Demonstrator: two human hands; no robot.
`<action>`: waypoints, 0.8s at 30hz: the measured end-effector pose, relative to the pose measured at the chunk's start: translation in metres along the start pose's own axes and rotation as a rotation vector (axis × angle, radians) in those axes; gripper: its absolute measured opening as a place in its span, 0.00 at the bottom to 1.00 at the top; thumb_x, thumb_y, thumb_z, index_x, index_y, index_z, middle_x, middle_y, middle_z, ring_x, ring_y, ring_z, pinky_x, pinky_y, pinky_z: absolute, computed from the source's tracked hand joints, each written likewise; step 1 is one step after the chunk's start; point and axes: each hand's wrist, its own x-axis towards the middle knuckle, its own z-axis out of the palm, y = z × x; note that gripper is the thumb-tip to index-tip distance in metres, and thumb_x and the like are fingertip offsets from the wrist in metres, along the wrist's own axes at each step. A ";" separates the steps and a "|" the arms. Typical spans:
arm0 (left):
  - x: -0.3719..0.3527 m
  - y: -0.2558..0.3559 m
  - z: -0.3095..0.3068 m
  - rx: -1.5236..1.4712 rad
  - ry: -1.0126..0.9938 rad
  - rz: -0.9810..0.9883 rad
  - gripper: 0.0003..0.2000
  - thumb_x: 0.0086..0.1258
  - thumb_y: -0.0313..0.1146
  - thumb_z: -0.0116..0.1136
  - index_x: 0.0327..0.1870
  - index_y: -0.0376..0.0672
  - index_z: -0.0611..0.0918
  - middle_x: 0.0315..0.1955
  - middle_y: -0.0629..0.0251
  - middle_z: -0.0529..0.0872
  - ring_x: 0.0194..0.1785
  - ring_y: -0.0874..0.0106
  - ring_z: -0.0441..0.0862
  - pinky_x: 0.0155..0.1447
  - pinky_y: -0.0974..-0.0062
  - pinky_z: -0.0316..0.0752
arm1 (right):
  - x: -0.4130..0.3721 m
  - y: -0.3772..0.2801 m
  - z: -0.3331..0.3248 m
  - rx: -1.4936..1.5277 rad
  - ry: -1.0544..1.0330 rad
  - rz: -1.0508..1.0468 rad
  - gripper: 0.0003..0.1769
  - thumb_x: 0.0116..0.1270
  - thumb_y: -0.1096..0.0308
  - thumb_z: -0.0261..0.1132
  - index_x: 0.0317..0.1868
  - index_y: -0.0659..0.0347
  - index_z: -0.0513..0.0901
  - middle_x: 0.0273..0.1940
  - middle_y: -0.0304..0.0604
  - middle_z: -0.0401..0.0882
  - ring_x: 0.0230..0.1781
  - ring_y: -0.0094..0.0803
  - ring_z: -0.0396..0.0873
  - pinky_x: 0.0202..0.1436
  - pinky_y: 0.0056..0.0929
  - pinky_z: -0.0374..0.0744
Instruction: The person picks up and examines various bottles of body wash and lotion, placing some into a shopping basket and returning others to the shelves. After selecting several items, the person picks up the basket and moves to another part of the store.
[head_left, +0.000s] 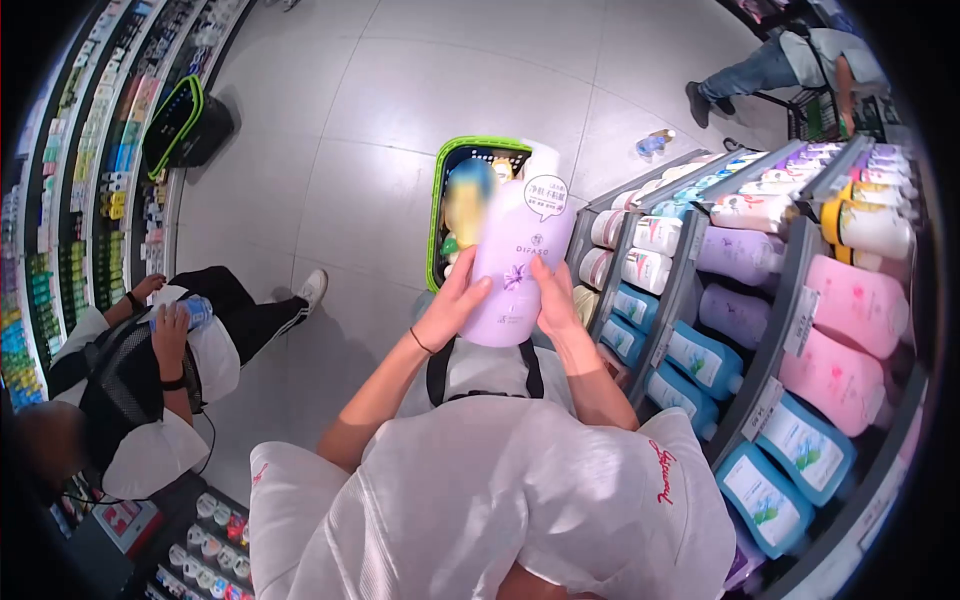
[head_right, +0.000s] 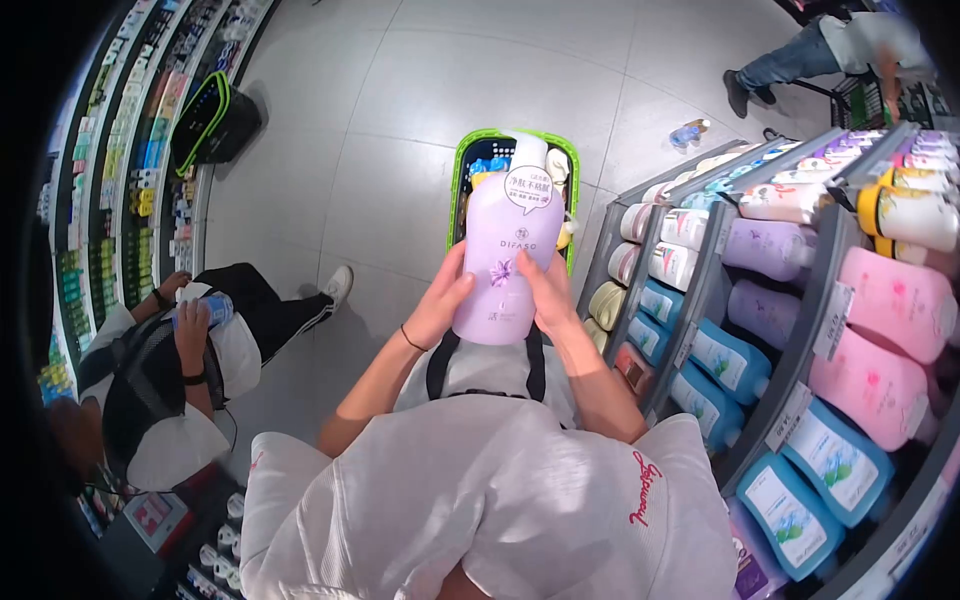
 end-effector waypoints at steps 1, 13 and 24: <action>0.004 -0.003 0.002 -0.005 -0.029 0.000 0.29 0.68 0.36 0.54 0.65 0.38 0.58 0.59 0.58 0.66 0.63 0.71 0.64 0.66 0.71 0.59 | -0.005 -0.007 0.005 -0.006 0.067 -0.023 0.29 0.63 0.55 0.64 0.55 0.70 0.70 0.48 0.44 0.76 0.47 0.28 0.75 0.50 0.29 0.74; 0.011 0.008 0.059 -0.095 -0.124 0.056 0.32 0.63 0.37 0.61 0.63 0.34 0.61 0.53 0.57 0.73 0.56 0.71 0.71 0.60 0.72 0.67 | -0.057 -0.077 0.021 -0.530 0.247 -0.377 0.25 0.69 0.57 0.55 0.56 0.71 0.68 0.48 0.46 0.75 0.47 0.28 0.73 0.52 0.27 0.71; 0.006 0.063 0.053 0.247 -0.107 0.236 0.29 0.62 0.37 0.60 0.62 0.34 0.64 0.49 0.54 0.78 0.51 0.69 0.76 0.57 0.72 0.69 | -0.060 -0.098 0.014 -0.567 0.025 -0.368 0.26 0.71 0.55 0.51 0.59 0.68 0.67 0.53 0.49 0.73 0.52 0.29 0.71 0.56 0.29 0.68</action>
